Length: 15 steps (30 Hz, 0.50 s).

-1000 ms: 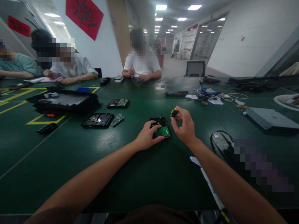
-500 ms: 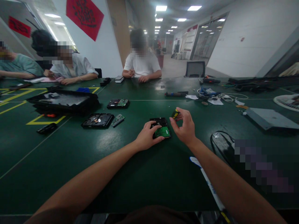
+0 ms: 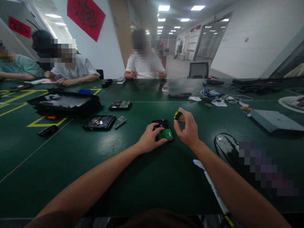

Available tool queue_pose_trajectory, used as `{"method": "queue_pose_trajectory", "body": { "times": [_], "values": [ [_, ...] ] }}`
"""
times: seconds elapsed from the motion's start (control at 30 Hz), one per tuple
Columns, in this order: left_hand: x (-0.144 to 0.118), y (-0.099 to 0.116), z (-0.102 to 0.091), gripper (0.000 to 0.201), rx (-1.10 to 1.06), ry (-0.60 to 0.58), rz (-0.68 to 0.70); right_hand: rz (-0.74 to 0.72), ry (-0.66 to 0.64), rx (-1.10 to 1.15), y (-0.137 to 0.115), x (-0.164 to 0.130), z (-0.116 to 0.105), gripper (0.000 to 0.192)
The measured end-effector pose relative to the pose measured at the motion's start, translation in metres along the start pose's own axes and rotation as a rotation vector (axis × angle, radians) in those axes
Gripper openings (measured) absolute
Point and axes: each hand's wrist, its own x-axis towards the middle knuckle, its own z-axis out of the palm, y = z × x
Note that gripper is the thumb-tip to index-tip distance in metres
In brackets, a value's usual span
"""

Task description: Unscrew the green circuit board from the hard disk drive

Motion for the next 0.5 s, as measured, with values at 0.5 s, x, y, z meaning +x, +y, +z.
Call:
{"method": "queue_pose_trajectory", "body": {
  "times": [0.5],
  "values": [
    [-0.001,-0.0003,0.0001,0.064,0.02,-0.003,0.01,-0.007,-0.015,-0.047,-0.0002,0.0005,0.0001,0.069]
  ]
}}
